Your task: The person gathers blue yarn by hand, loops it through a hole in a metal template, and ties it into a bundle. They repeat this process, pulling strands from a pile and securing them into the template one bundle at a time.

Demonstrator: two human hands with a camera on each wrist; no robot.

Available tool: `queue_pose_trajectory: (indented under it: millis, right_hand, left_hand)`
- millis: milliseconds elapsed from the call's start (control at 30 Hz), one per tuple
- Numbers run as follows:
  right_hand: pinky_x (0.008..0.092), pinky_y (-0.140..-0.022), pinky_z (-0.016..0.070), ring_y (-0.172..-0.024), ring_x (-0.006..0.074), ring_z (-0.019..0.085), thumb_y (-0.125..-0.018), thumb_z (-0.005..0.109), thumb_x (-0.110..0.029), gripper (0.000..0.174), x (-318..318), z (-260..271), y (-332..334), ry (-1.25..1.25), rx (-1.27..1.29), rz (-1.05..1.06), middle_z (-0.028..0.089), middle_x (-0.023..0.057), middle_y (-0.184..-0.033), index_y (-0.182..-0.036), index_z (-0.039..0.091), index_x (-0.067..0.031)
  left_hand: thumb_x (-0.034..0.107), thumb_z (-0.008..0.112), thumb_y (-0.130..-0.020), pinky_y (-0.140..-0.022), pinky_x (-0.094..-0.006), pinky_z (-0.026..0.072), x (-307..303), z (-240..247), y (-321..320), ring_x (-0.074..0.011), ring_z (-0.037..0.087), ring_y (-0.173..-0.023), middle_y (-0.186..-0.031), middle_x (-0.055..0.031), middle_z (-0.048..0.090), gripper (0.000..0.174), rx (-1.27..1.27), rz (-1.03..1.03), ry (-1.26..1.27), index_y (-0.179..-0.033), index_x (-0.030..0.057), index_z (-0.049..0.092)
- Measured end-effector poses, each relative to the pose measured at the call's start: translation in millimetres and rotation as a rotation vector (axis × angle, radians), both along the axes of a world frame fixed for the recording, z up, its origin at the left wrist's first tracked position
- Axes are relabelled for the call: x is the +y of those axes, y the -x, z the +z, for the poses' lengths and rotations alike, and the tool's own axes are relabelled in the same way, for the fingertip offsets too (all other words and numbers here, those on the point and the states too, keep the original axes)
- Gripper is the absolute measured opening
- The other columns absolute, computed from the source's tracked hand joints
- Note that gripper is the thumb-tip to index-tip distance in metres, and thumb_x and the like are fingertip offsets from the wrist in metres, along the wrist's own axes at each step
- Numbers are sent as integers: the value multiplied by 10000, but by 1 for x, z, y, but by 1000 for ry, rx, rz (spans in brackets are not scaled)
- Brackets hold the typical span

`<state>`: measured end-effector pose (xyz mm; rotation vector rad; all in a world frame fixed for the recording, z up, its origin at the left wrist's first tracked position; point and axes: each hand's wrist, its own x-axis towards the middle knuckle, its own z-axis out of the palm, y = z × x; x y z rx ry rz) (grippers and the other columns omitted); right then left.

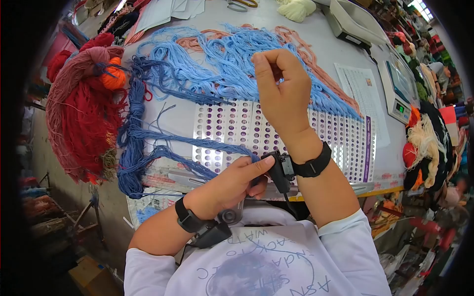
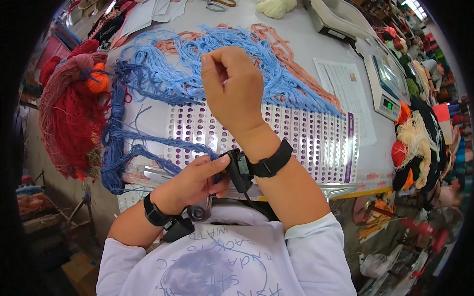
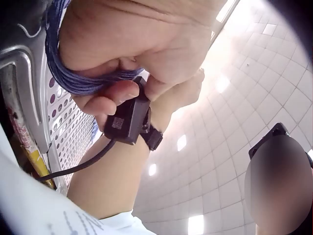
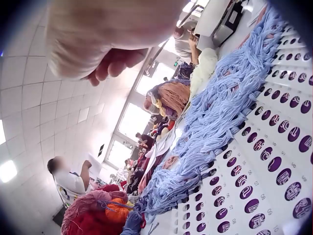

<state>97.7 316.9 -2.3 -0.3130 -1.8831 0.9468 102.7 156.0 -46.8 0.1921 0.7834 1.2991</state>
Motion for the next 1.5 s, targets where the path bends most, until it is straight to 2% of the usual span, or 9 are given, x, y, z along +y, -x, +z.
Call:
queue_pose_trajectory:
  millis: [233, 300, 367, 533, 633, 800, 1000, 1333, 1500]
  right_hand:
    - [235, -490, 400, -534, 101, 503, -859, 599, -149, 144, 9, -1, 1, -124, 53, 20, 557, 26, -674, -791, 606, -22]
    - [217, -478, 375, -546, 57, 483, -870, 596, -172, 178, 19, -1, -2, 447, -9, 40, 530, -15, -639, -799, 615, -10]
    - [196, -471, 348, -550, 28, 451, -879, 590, -197, 207, 19, 0, -5, 578, 33, 40, 503, -43, -621, -799, 625, -10]
    - [179, -497, 348, -544, 30, 427, -875, 590, -200, 178, 21, -3, -26, 826, -46, 133, 515, -33, -651, -833, 625, -30]
    - [178, -526, 376, -578, 39, 472, -869, 599, -188, 169, 1, -5, -47, 785, -319, 255, 550, -17, -689, -871, 618, -20]
    - [189, -549, 398, -627, 44, 509, -851, 619, -152, 167, -48, -17, -63, 861, -510, 441, 592, 6, -733, -912, 615, 4]
    - [191, -548, 401, -648, 35, 527, -817, 656, -133, 161, -52, -24, -64, 864, -586, 520, 605, 6, -726, -868, 639, 19]
    - [190, -666, 420, -746, 57, 538, -858, 609, -104, 112, -51, -13, -71, 1040, -461, 656, 619, 23, -847, -901, 627, -2]
    - [206, -725, 430, -801, 76, 550, -872, 589, -95, 121, -54, -6, -73, 1167, -448, 689, 627, 48, -903, -938, 608, 4]
  left_hand:
    - [334, 515, -929, -543, -276, 395, -3, 8, -6, -93, 397, -503, -619, -21, 505, 331, 101, -43, -11, -888, 17, 601]
    - [308, 532, -923, -545, -273, 397, -2, 15, -12, -87, 391, -495, -544, 12, 403, 288, 193, -30, 3, -939, 23, 563]
    - [356, 558, -901, -512, -211, 398, -2, 15, -11, -59, 396, -483, -526, 31, 384, 421, 181, -35, 11, -1089, -16, 491]
    - [225, 480, -924, -605, -272, 410, 0, 25, 15, -86, 439, -615, -1012, -61, 524, 400, 87, 314, 81, -1246, -8, 435]
    - [217, 437, -930, -657, -279, 426, 0, 19, 35, -119, 471, -693, -993, -70, 526, 389, -65, 591, 51, -1231, -29, 442]
    - [261, 314, -949, -918, -347, 381, -5, 17, 35, -205, 500, -1074, -1214, -138, 510, 454, -12, 550, -48, -1255, -50, 440]
    - [263, 338, -931, -1007, -356, 322, -9, 27, 29, -220, 464, -1152, -1228, -131, 513, 486, -31, 444, -101, -1295, -49, 418]
    - [289, 346, -909, -987, -374, 349, -21, 34, 42, -228, 496, -1121, -1242, -154, 525, 510, -4, 414, -121, -1257, -65, 463]
    - [215, 497, -914, -795, -320, 461, -33, 33, 51, -173, 579, -874, -1009, -115, 600, 345, 218, 489, -109, -1135, -44, 556]
